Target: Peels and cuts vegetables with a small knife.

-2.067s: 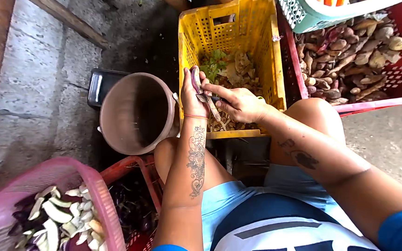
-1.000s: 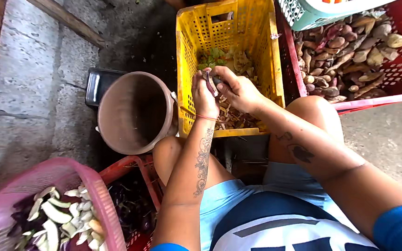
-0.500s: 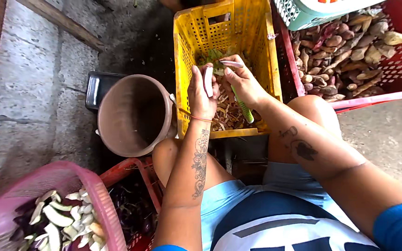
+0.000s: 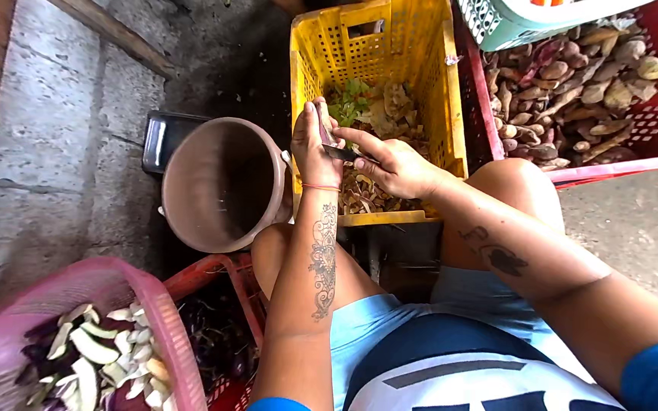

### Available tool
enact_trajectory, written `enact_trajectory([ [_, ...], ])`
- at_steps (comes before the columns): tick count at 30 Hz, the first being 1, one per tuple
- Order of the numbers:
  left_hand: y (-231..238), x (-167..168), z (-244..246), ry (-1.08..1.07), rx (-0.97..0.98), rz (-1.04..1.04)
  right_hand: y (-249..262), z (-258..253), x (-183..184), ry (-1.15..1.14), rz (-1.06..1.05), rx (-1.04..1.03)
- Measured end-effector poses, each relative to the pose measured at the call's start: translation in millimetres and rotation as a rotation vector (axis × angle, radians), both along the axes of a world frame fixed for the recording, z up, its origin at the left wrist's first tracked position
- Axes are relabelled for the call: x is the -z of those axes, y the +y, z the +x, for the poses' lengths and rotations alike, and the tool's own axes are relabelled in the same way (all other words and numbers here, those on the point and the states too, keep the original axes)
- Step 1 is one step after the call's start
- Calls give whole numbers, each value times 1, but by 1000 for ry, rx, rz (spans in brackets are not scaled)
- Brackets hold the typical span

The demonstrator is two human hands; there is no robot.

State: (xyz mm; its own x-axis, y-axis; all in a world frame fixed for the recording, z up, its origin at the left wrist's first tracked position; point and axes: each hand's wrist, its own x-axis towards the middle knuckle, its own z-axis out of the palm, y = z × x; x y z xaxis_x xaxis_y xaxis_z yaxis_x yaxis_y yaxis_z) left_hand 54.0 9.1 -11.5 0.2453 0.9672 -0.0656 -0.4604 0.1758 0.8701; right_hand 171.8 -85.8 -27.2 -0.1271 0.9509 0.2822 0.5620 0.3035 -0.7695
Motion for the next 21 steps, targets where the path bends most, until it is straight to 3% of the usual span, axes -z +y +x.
enact_trajectory([
  [21,-14,12,11,115,-65,135,7,0,1,31,-60,134],
])
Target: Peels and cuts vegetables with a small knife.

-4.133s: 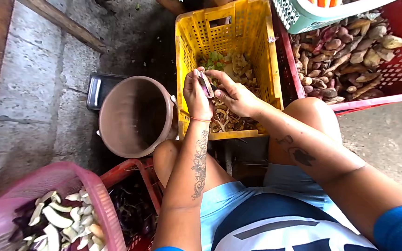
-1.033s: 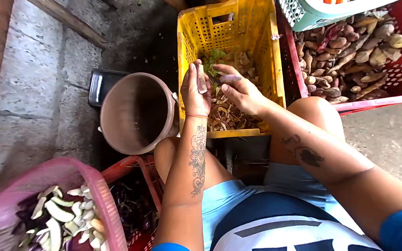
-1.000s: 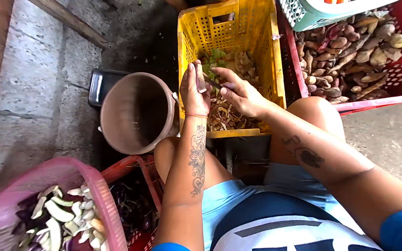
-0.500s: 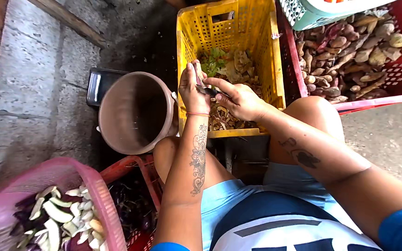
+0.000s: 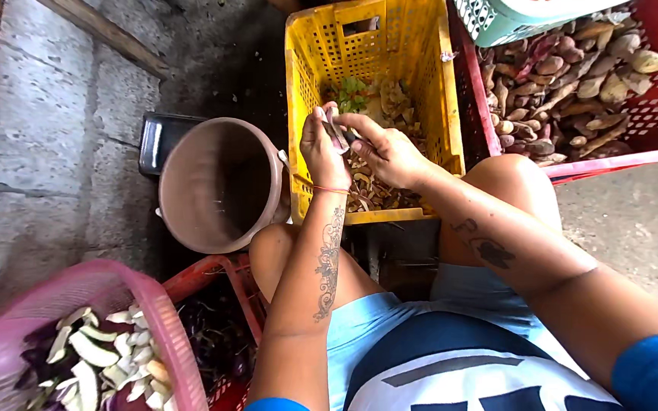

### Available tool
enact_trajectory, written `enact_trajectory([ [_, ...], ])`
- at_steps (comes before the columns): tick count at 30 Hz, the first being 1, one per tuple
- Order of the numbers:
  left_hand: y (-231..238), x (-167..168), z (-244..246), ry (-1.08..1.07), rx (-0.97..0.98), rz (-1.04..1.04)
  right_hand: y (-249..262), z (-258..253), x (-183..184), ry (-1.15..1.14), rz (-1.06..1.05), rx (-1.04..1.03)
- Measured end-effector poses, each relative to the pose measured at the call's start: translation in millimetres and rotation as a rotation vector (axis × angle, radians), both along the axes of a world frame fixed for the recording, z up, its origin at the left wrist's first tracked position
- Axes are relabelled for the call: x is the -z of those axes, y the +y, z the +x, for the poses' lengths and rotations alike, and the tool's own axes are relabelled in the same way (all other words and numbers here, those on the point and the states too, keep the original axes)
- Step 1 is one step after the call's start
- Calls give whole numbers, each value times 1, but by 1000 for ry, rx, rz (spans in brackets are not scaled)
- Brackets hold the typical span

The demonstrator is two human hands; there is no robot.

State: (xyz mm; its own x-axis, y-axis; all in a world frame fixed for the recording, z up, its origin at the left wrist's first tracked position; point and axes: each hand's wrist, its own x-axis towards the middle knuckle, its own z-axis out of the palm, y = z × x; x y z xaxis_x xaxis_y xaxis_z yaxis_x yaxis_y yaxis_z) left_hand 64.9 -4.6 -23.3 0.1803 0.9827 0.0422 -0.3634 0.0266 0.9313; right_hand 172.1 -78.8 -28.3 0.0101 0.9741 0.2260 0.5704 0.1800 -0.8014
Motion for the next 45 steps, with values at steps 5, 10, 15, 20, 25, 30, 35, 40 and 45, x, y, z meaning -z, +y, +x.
enact_trajectory([
  [5,-2,-1,2,-16,-19,-11,5,1,3,5,-11,34],
  [10,-5,-1,3,23,-5,-20,5,4,2,2,-20,68],
  [15,-10,8,7,37,37,54,10,9,3,25,33,135],
  [20,-6,1,-4,30,205,0,12,12,0,545,24,92],
  [25,4,-8,-12,-35,284,-154,8,13,-7,857,-203,140],
  [30,13,-10,-12,-59,145,-242,-2,4,-3,336,-118,-17],
  [35,17,-9,-14,-99,105,-216,-6,-1,-2,50,-35,-136],
  [40,16,-8,-12,-101,77,-133,-5,0,-3,-11,-46,-131],
  [45,14,-5,-7,-51,-12,-56,-3,-1,-2,-5,-48,-96],
])
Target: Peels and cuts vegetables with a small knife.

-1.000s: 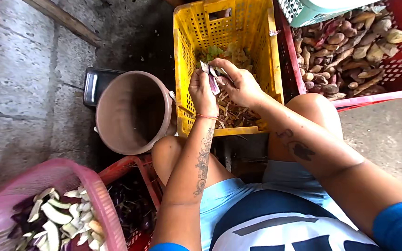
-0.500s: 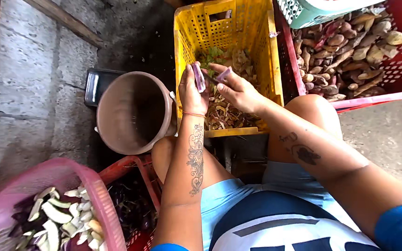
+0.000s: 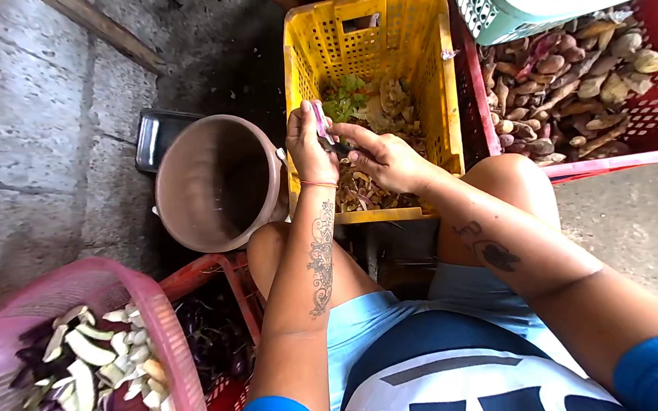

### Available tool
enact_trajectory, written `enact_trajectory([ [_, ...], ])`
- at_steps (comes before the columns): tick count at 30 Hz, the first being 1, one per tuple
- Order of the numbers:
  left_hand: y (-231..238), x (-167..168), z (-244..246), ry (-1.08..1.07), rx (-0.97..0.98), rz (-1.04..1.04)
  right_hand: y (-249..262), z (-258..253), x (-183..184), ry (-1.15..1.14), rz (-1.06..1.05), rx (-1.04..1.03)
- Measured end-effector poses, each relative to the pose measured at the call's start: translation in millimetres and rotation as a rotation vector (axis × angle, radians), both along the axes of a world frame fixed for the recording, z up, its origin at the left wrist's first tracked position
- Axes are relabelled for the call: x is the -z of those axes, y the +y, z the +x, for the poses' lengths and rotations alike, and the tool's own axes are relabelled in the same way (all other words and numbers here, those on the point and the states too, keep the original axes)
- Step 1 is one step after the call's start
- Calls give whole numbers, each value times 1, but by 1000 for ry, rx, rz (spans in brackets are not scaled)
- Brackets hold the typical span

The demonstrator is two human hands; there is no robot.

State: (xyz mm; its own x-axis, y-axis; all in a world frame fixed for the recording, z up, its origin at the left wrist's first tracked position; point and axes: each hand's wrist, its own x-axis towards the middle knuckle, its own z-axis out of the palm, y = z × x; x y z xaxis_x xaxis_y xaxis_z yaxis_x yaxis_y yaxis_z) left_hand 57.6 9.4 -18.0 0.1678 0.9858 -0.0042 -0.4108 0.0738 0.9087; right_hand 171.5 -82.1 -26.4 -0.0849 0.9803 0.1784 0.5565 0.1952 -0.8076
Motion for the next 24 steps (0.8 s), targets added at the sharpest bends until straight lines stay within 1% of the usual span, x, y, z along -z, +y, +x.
enact_trajectory([
  [4,-5,0,3,40,-7,14,2,-1,0,11,-17,42],
  [7,-10,-1,6,31,-10,-40,3,-1,2,6,-34,77],
  [13,-16,6,9,23,25,-51,5,0,3,-15,14,179],
  [17,-16,5,10,72,21,-52,6,1,3,-5,-22,186],
  [24,-21,5,9,105,90,-74,9,4,3,-39,6,240],
])
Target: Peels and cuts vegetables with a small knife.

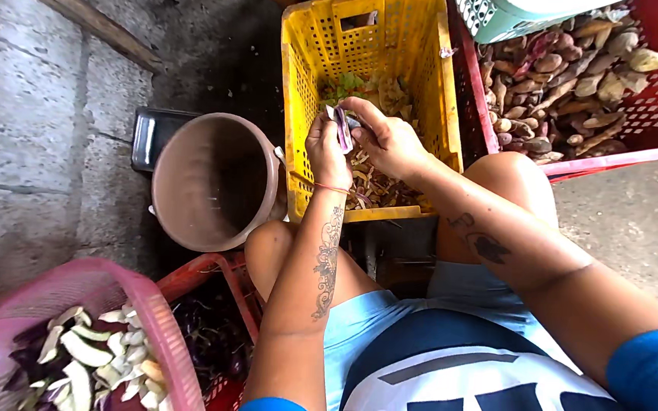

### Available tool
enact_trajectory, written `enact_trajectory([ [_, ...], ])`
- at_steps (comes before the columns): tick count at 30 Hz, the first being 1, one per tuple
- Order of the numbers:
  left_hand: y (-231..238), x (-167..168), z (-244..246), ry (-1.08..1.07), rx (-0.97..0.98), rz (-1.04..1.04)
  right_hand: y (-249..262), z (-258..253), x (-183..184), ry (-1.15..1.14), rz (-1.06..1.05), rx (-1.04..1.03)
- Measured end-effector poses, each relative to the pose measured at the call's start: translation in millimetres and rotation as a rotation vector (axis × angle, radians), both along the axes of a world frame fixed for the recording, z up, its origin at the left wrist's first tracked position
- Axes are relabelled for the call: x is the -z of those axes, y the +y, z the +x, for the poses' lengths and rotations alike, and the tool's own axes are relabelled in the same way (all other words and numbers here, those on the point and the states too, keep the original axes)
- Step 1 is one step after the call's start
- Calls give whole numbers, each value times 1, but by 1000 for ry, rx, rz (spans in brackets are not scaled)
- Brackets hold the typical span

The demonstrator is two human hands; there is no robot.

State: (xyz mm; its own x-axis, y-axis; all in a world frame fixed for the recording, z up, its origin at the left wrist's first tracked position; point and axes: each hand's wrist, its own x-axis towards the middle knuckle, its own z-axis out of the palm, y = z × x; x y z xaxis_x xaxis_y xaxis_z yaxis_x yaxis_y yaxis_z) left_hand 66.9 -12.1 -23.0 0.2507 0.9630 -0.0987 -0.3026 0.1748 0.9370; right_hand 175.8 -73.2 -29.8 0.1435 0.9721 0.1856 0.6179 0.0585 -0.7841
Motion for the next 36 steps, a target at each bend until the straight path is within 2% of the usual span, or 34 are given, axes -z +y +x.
enact_trajectory([
  [6,1,-2,-8,-75,222,-74,3,6,-2,-15,-9,69],
  [11,5,-3,-15,-94,322,-109,3,9,-4,-35,-10,60],
  [14,5,-4,-21,-47,383,-91,7,13,0,117,11,81],
  [17,10,-3,-26,174,362,111,11,19,2,407,-4,90],
  [19,17,-2,-31,374,323,327,9,23,-4,611,-114,68],
  [22,23,-1,-36,594,264,506,3,23,-14,788,-253,10],
  [24,24,-1,-37,695,247,589,0,21,-14,791,-238,-62],
  [27,24,-2,-37,743,241,666,-1,22,-12,669,-204,-154],
  [31,22,-1,-36,679,252,717,1,25,-7,554,-174,-167],
  [36,24,1,-37,594,264,766,-1,25,-9,553,-156,-168],
])
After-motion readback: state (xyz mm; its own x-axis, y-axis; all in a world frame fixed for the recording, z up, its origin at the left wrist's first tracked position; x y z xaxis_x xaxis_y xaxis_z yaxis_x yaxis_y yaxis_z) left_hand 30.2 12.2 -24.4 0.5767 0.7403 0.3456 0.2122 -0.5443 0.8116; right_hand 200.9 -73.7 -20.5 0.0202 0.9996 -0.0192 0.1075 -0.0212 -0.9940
